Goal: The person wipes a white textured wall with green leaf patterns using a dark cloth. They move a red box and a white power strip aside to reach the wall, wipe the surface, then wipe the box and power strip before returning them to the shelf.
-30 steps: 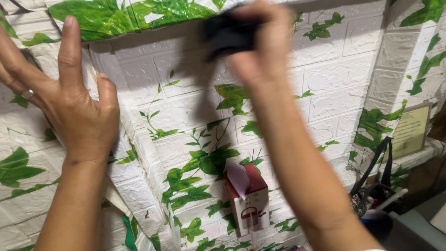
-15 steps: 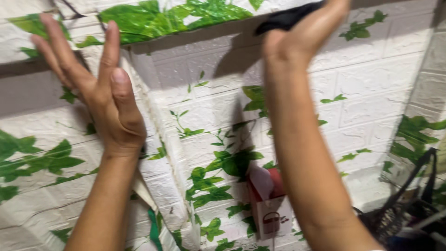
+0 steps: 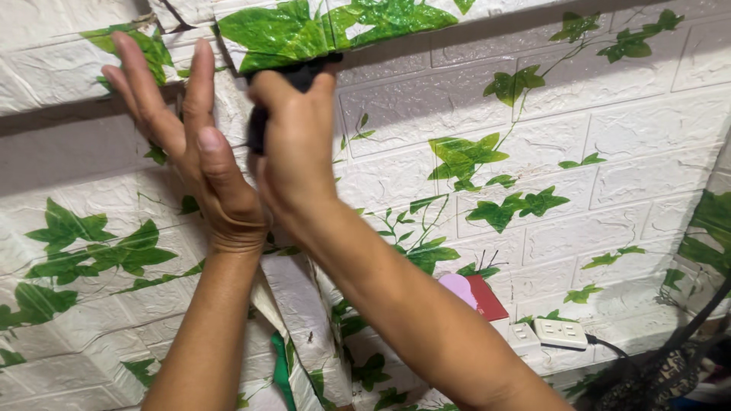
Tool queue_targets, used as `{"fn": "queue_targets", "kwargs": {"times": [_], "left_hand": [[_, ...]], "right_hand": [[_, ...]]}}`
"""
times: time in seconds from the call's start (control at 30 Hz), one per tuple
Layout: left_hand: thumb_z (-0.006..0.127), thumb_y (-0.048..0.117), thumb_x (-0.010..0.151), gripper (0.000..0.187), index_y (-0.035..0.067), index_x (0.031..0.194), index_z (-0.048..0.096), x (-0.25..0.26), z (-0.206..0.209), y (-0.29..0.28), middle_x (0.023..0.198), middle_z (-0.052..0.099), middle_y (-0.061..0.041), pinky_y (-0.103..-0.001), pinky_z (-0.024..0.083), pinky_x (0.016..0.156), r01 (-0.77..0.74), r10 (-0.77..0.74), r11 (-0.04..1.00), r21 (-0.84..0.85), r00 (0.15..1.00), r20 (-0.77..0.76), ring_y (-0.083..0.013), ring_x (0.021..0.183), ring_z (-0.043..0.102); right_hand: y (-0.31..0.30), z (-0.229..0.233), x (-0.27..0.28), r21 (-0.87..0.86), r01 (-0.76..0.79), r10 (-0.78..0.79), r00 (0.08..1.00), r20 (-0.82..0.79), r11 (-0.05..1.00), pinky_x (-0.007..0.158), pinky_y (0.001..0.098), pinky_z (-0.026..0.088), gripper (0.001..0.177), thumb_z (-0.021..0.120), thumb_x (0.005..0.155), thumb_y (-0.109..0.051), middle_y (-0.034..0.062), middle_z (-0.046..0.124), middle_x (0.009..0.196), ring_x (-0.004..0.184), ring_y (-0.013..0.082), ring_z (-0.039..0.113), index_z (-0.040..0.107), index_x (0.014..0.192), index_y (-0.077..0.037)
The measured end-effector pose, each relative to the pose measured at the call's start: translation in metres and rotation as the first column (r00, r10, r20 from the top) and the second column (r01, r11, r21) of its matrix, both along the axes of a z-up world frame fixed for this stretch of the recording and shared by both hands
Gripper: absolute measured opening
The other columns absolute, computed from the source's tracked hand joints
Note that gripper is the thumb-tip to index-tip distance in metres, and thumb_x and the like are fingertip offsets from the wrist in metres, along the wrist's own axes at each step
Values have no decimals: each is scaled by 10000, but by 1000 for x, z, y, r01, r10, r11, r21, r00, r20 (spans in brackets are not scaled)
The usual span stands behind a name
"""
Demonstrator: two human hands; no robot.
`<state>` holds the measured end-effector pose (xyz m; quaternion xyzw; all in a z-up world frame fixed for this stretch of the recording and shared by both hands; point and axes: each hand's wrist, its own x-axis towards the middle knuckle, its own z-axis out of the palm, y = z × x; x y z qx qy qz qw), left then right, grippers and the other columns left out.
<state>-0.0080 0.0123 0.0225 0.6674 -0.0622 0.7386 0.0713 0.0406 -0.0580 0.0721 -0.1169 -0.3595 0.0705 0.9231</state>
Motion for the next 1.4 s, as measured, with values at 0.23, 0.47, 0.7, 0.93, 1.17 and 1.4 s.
{"fn": "queue_targets", "kwargs": {"times": [0.23, 0.47, 0.7, 0.93, 1.17, 1.4], "left_hand": [[193, 551, 1158, 580, 292, 1594, 474, 4, -1, 1, 1745, 108, 7, -476, -25, 1348, -27, 28, 999, -35, 1000, 14, -256, 1594, -12], [190, 522, 1178, 578, 255, 1623, 443, 0, -5, -4, 1723, 97, 8, -456, -11, 1357, -4, 6, 999, -52, 999, 37, -237, 1606, 7], [199, 525, 1160, 608, 216, 1630, 429, 1, -5, 0, 1720, 74, -21, -464, -24, 1355, -17, 20, 997, -75, 999, 41, -248, 1607, -6], [235, 539, 1172, 598, 210, 1644, 401, 5, -7, 8, 1717, 59, -28, -465, -36, 1361, 19, -10, 994, -111, 996, 88, -252, 1612, -26], [222, 555, 1162, 601, 233, 1640, 393, 7, -6, 9, 1718, 47, -27, -485, -58, 1355, -46, 54, 991, -123, 996, 66, -257, 1610, -41], [228, 548, 1158, 600, 223, 1634, 393, 6, -5, 8, 1718, 43, -38, -493, -54, 1353, -46, 53, 993, -112, 997, 59, -272, 1608, -47]], "right_hand": [[-67, -38, 50, -24, 193, -185, 962, 200, 981, 771, 319, 562, 357, 626, 855, 50, 103, 647, 992, 844, 192, 638, 562, 1206, 30], [-33, -30, 53, -61, 469, -462, 881, 103, 881, 835, 325, 551, 565, 578, 917, -4, 97, 625, 1106, 931, 189, 625, 438, 1464, -9], [9, -56, 33, 83, 902, -790, 324, 520, 424, 1110, 459, 460, 441, 530, 996, 50, 226, 569, 1321, 1241, 383, 584, 483, 1433, 78], [-11, -59, 23, -26, 900, -617, 318, 720, 435, 1048, 443, 490, 517, 473, 882, 103, 234, 634, 1224, 1172, 402, 637, 577, 1381, 12], [-33, -102, 6, 30, 868, -609, 322, 725, 495, 1091, 418, 498, 613, 482, 874, 125, 230, 620, 1349, 1250, 388, 632, 533, 1469, -13], [-11, -62, 24, -2, 865, -610, 356, 708, 501, 1012, 356, 554, 469, 557, 978, 87, 179, 663, 1285, 1172, 304, 689, 584, 1426, -49]]}}
